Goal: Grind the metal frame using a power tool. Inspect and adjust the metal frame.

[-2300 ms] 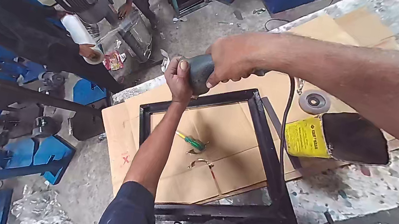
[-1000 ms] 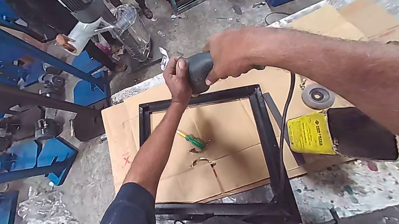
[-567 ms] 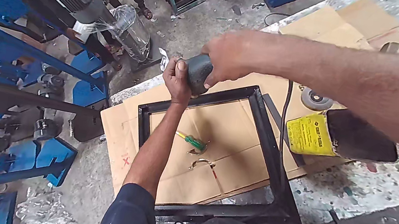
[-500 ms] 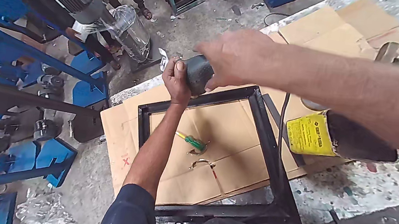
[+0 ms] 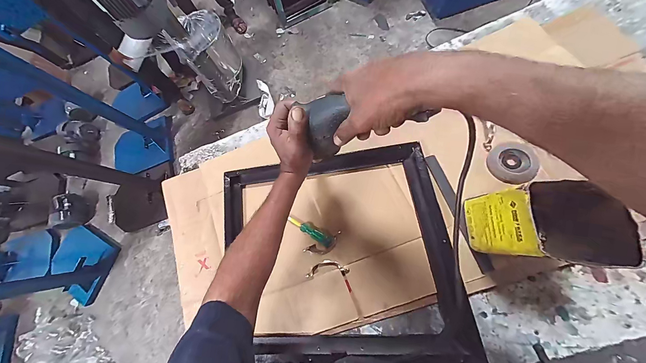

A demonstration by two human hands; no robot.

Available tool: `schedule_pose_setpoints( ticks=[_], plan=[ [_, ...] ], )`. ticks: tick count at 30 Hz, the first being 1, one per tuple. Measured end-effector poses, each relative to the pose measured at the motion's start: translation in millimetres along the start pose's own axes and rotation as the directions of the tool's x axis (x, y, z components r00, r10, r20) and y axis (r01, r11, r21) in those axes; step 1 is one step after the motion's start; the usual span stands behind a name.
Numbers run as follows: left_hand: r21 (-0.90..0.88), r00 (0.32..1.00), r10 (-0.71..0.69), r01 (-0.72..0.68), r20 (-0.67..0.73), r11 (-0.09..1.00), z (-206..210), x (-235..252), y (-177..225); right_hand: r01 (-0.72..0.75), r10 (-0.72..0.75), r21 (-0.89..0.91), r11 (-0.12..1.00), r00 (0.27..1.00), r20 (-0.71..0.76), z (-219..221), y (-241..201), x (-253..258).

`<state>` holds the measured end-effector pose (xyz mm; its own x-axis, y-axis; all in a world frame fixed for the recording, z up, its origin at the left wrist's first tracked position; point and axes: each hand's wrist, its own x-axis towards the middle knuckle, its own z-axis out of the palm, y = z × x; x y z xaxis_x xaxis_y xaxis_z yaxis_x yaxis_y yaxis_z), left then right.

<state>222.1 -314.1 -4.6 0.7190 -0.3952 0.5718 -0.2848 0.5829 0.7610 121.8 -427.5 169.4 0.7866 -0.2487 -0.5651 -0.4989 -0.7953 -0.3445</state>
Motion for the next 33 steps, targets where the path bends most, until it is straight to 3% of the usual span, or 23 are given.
schedule_pose_setpoints(
  ticks=[11,33],
  plan=[
    [0.013,0.999,0.01,-0.01,0.049,1.0,2.4,4.0,2.9,-0.044,0.039,-0.052,0.998,0.994,-0.102,6.6,-4.2,-12.6],
    [0.033,0.997,0.044,-0.046,0.068,0.998,9.3,13.3,22.4,-0.042,0.039,-0.019,0.999,0.989,-0.145,-3.5,-11.7,-29.8]
  ],
)
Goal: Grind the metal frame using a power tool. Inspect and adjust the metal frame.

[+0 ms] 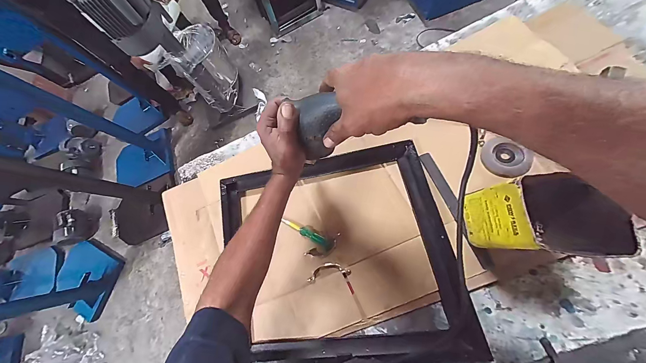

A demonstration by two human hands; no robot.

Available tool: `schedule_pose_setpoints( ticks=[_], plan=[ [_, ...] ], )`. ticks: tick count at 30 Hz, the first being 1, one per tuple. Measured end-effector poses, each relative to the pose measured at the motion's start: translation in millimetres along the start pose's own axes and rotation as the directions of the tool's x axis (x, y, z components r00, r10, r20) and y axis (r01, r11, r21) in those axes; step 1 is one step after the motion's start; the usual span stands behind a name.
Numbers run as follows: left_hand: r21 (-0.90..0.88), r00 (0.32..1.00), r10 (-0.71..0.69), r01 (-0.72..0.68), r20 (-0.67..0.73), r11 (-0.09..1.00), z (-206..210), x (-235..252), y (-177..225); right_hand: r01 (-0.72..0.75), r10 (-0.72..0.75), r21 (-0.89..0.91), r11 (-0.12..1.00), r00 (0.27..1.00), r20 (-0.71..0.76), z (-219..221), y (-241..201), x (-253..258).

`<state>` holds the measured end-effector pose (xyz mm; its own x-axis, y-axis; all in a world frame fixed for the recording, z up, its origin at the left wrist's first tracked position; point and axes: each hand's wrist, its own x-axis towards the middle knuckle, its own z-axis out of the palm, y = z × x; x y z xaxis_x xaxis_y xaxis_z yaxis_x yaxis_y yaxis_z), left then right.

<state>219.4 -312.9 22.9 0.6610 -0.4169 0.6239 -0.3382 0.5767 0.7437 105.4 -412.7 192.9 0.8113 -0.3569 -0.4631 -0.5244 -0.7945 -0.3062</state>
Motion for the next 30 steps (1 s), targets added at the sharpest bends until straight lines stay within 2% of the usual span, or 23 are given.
schedule_pose_setpoints(
  ticks=[5,13,19,24,30],
  plan=[
    [-0.024,1.0,0.02,-0.02,0.004,1.0,1.5,5.0,4.0,0.004,-0.004,0.006,1.0,1.0,-0.004,-4.4,-0.7,-3.0],
    [-0.091,0.999,0.046,-0.047,-0.008,0.995,19.1,19.0,21.0,-0.042,0.031,-0.114,0.993,0.994,-0.103,-27.9,-6.6,-40.1],
    [-0.166,0.997,0.041,-0.03,0.064,0.986,67.1,5.9,13.0,-0.07,0.067,-0.033,0.997,0.993,-0.1,-27.0,38.2,-66.5],
    [-0.223,0.993,-0.006,0.033,0.121,0.974,115.9,-6.5,-5.1,-0.199,0.183,-0.119,0.973,0.974,-0.136,-21.9,67.5,-88.4],
    [-0.244,0.985,-0.045,0.086,0.168,0.966,153.4,-12.7,-27.4,-0.275,0.255,-0.115,0.955,0.953,-0.161,-17.0,104.6,-93.9]
  ],
)
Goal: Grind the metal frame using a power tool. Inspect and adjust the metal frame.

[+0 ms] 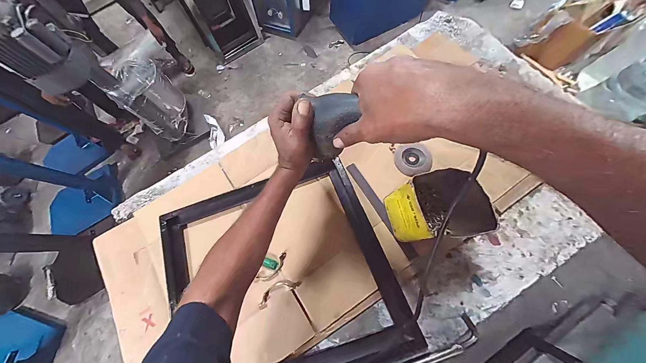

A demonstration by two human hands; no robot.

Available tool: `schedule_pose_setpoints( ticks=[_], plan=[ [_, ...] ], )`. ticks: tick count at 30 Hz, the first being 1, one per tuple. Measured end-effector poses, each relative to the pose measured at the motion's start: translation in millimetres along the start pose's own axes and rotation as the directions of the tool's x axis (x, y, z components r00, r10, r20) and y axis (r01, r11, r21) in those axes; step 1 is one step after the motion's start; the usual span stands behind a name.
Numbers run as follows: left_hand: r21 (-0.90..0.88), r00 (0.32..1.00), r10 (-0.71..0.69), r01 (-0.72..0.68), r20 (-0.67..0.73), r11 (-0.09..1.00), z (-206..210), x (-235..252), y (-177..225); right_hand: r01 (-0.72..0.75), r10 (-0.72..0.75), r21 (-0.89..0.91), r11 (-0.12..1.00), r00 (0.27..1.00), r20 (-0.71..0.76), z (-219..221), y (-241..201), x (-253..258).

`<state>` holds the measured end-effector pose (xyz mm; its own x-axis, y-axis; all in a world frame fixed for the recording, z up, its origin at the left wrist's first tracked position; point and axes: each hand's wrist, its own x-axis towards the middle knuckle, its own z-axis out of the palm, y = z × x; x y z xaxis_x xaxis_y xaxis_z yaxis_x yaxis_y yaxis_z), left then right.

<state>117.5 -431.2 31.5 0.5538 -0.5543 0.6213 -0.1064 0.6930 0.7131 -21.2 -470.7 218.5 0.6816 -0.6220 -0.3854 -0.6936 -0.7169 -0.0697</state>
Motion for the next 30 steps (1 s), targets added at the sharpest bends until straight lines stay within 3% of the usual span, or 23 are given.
schedule_pose_setpoints(
  ticks=[25,30],
  plan=[
    [0.06,0.998,0.025,-0.028,0.052,0.998,6.8,-1.5,-25.6,-0.04,0.038,0.078,0.996,0.999,0.017,14.3,20.6,12.2],
    [0.072,0.998,0.001,-0.006,0.069,0.997,9.2,1.2,-31.9,-0.046,0.02,0.227,0.973,0.993,0.119,17.3,28.4,23.1]
  ],
)
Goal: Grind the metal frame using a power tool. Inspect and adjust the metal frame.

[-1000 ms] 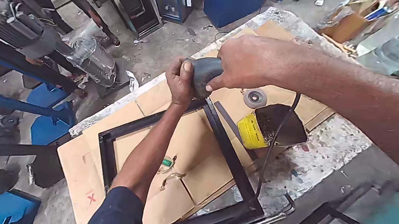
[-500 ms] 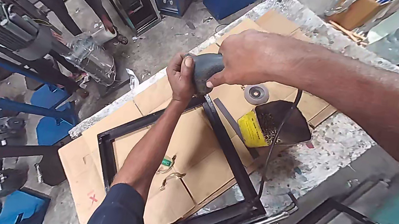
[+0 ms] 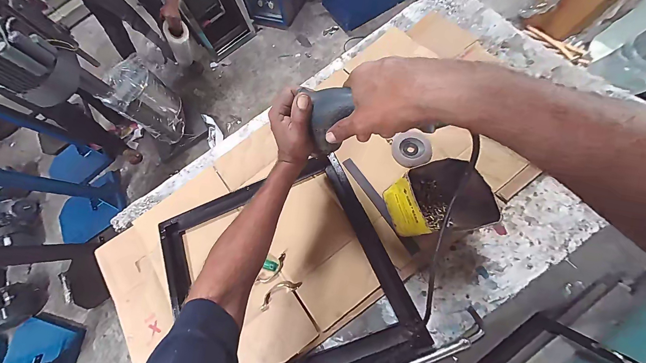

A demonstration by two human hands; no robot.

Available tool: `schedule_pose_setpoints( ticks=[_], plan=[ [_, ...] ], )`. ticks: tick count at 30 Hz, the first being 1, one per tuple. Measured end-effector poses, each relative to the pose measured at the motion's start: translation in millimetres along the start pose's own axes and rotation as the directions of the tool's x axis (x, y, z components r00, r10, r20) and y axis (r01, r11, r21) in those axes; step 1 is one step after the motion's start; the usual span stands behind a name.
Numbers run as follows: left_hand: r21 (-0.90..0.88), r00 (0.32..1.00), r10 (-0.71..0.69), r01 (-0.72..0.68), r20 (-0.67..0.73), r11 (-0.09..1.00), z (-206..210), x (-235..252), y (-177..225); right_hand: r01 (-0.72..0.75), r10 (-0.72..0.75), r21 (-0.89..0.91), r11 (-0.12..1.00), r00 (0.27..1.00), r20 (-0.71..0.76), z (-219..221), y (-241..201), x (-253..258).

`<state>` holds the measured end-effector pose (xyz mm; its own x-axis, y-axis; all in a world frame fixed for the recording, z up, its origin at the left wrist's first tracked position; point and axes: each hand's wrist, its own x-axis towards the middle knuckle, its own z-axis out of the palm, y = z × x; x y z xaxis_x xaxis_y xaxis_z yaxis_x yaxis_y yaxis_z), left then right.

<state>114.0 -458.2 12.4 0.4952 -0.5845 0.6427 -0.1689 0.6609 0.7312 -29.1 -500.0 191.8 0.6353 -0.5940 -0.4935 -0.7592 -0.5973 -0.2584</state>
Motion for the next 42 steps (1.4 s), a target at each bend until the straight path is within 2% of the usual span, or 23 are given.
schedule_pose_setpoints(
  ticks=[4,10,16,19,21,25,42],
  plan=[
    [-0.035,0.999,-0.04,0.039,-0.003,0.999,1.0,3.3,-4.1,-0.005,0.005,0.002,1.0,1.0,0.024,-4.7,0.1,9.8],
    [-0.02,1.0,-0.009,0.009,0.017,1.0,4.0,5.3,-3.9,-0.008,0.007,-0.032,0.999,1.0,-0.005,-4.3,5.4,12.1],
    [-0.014,0.997,-0.046,0.046,-0.062,0.999,8.7,-2.5,2.1,0.013,-0.015,-0.064,0.998,0.999,-0.037,-4.0,9.6,16.5],
    [-0.012,0.997,-0.056,0.055,-0.049,0.998,6.5,-2.5,2.9,-0.06,0.055,-0.135,0.989,0.998,-0.034,-7.4,-2.1,2.1],
    [-0.003,0.997,-0.051,0.051,-0.05,0.999,6.5,-1.3,1.7,0.002,-0.005,-0.07,0.998,0.999,-0.04,-4.2,4.3,13.3],
    [0.016,0.997,-0.041,0.042,-0.06,0.999,6.1,-1.9,0.8,0.012,-0.013,-0.037,0.999,1.0,-0.014,-3.2,7.1,22.1],
    [0.013,0.999,-0.029,0.029,-0.041,0.999,1.1,-4.4,-8.3,0.019,-0.02,-0.066,0.998,1.0,-0.009,1.3,7.0,21.5]
  ],
)
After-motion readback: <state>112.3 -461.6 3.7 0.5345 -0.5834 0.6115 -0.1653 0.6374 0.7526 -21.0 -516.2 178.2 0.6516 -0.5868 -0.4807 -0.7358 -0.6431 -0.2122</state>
